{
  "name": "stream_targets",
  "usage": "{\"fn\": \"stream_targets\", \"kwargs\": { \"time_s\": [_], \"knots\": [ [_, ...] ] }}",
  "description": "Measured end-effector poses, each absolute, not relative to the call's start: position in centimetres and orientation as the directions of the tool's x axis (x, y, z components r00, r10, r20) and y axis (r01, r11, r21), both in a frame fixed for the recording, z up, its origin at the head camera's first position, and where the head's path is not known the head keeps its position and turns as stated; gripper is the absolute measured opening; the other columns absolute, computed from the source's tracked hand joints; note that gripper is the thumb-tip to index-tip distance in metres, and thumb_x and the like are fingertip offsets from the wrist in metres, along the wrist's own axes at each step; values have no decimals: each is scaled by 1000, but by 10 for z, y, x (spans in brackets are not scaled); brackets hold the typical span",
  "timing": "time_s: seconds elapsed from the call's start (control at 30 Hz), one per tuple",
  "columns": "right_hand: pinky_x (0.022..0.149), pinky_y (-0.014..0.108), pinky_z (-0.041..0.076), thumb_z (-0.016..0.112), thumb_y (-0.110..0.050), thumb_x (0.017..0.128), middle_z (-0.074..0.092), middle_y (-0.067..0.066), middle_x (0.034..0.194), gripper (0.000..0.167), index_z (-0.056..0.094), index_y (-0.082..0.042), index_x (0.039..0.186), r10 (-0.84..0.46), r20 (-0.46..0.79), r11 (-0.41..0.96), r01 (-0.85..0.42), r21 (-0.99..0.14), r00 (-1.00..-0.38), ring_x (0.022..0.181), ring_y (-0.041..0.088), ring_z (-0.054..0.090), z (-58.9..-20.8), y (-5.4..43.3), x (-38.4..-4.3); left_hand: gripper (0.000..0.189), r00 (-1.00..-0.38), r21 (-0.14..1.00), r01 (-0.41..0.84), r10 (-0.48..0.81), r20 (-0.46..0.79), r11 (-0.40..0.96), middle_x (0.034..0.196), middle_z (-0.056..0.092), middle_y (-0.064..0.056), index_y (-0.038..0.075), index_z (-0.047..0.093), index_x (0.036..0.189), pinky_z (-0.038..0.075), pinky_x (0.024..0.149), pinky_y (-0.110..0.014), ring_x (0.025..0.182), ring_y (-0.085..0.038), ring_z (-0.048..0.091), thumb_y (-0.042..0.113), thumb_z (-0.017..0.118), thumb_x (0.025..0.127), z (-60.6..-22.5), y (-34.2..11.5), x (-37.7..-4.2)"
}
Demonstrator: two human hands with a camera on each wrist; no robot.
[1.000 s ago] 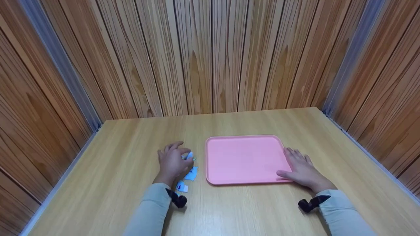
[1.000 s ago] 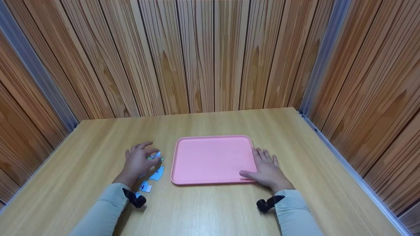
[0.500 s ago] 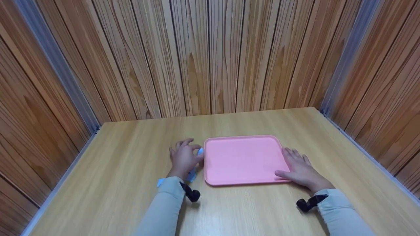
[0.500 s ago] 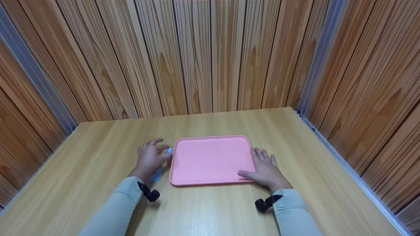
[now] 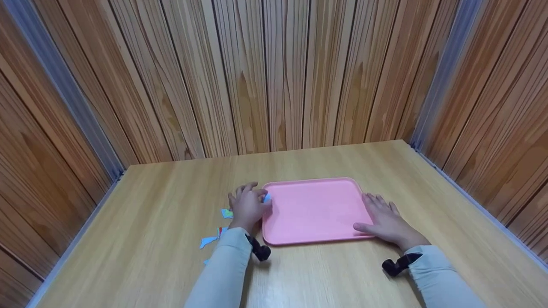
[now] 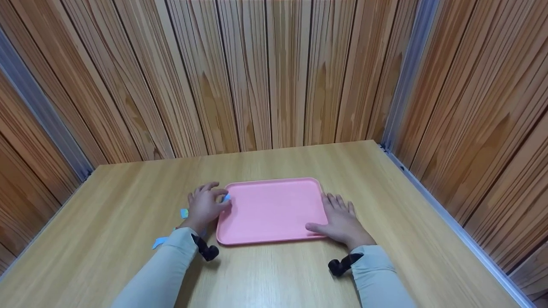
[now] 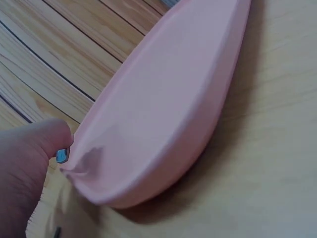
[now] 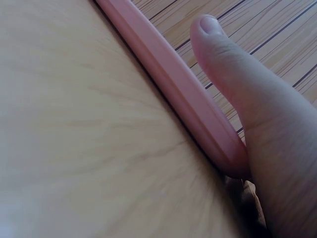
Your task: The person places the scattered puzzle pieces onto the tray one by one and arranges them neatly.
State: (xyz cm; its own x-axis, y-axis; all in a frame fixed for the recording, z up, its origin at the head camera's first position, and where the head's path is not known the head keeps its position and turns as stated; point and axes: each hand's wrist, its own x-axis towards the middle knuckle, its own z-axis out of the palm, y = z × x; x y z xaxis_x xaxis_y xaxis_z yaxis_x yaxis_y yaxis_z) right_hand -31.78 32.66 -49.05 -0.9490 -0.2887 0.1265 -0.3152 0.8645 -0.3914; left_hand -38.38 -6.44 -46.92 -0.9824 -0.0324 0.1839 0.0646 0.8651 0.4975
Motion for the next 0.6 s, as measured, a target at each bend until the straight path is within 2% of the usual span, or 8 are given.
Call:
{"fn": "stream_targets", "kwargs": {
  "time_s": [0.3,0.6],
  "knots": [
    [116,68,-2,58,-66,91,17,27,164,105,17,3,159,-284,128,867,-312,-389,-950,150,50,8,-491,326,-319,34,-985,479,58,-26,168,876,151,49,1,29,76,120,2,119,-66,144,-31,33,39,74,88,-470,-57,-393],
    [117,66,-4,58,-68,90,15,25,165,107,16,2,160,-268,103,870,-286,-402,-958,151,48,7,-489,326,-318,33,-988,447,42,-31,153,893,150,50,-2,29,76,120,4,116,-70,142,-35,35,40,73,89,-469,-52,-403]
  ]
}}
